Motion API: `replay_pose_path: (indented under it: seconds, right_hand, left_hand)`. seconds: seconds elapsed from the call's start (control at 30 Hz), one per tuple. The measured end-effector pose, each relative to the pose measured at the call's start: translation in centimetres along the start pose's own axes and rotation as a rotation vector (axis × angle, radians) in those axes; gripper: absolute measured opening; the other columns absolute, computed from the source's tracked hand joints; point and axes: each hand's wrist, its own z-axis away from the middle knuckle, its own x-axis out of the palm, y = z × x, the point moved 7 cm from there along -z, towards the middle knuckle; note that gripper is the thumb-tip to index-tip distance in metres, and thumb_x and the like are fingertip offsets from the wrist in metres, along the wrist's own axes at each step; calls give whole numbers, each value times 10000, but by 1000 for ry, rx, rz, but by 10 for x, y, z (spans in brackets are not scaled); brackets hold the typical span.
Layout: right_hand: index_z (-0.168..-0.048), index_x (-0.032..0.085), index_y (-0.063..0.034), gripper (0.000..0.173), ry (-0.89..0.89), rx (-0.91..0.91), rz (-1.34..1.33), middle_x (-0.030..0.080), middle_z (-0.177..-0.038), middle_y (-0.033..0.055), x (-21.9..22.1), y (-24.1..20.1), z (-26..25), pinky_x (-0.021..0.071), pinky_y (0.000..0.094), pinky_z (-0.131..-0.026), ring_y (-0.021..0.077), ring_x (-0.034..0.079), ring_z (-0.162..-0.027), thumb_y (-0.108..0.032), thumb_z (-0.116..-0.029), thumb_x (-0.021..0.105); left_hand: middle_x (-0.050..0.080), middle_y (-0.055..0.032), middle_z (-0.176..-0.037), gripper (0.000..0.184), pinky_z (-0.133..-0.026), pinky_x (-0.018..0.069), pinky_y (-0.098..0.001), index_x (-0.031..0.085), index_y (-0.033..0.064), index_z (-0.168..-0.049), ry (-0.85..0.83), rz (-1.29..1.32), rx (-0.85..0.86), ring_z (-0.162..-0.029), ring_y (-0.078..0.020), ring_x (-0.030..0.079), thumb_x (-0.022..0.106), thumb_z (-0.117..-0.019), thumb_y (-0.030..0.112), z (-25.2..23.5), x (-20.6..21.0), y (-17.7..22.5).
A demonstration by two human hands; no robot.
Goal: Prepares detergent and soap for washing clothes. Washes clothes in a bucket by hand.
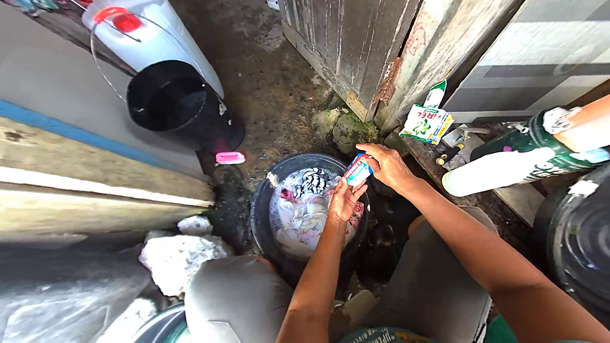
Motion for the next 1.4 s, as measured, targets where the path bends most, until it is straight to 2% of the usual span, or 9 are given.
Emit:
replay_pose_path:
  seconds: [0.17,0.33,0.57,0.77,0.93,1.07,1.17,1.23,1.4]
  right_hand:
    - [-1076,748,10,219,77,-3,-176,733,-1047,183,-5,3,-7,555,462,-937,324,701,-1002,38,-961,564]
    - [-1060,735,1,172,-3,31,-352,738,-1031,129,-7,1,-11,575,302,-882,155,708,-926,16,-976,586]
    - [-1109,713,18,189,199,244,-408,718,-1085,119,-57,46,-14,550,287,-901,97,671,-976,-31,-998,569]
    - [-1159,717,34,225,154,709,-94,688,-1197,250,-84,142,17,458,557,-1049,381,633,-1174,-32,-976,604]
    - [-1215,675,69,309,170,1088,40,597,-1306,335,-95,210,57,411,637,-1070,487,540,-1281,-116,-970,641]
    - [-1330,539,165,550,188,1101,252,359,-1497,424,-95,223,71,398,642,-1113,561,394,-1393,-147,-909,703]
    - [-1634,183,-56,918,42,1175,244,116,-1612,401,-72,239,72,371,658,-1115,586,274,-1445,-95,-881,708]
    - [-1656,22,-125,1041,-75,1205,219,67,-1617,412,-59,246,74,353,698,-1103,620,235,-1446,-135,-895,731]
    - [-1637,145,-48,977,49,1149,293,36,-1654,356,-74,234,62,291,754,-1100,588,159,-1491,-155,-872,742]
  left_hand:
    - [716,-148,-1165,289,-881,617,-403,523,111,-1297,-63,47,4,-1012,-297,738,307,-1108,144,1,-2,6]
    - [691,-199,-1231,307,-898,614,-430,518,73,-1329,-125,53,36,-1063,-336,724,549,-1044,184,4,-5,17]
    - [677,-212,-1220,283,-876,616,-418,486,52,-1346,113,-43,89,-1045,-332,721,368,-1110,155,3,-31,26]
    - [650,-175,-1215,319,-849,617,-436,485,46,-1357,234,-68,90,-1030,-309,700,434,-1100,228,4,-51,34]
    - [662,-148,-1166,290,-810,625,-410,460,74,-1349,230,-210,99,-983,-274,714,381,-1115,225,6,-45,54]
    - [635,-141,-1182,336,-838,591,-428,440,76,-1409,232,-498,74,-984,-251,675,448,-1093,191,9,-59,83]
    - [704,-79,-1025,190,-723,607,-355,583,102,-1198,282,-689,84,-845,-180,704,612,-1024,171,13,-77,120]
    - [700,-88,-986,163,-701,600,-343,594,77,-1151,351,-709,127,-812,-175,695,641,-1002,126,17,-82,144]
    - [728,-135,-1028,280,-628,582,-309,606,48,-1238,558,-590,255,-787,-177,704,680,-982,135,17,-107,166]
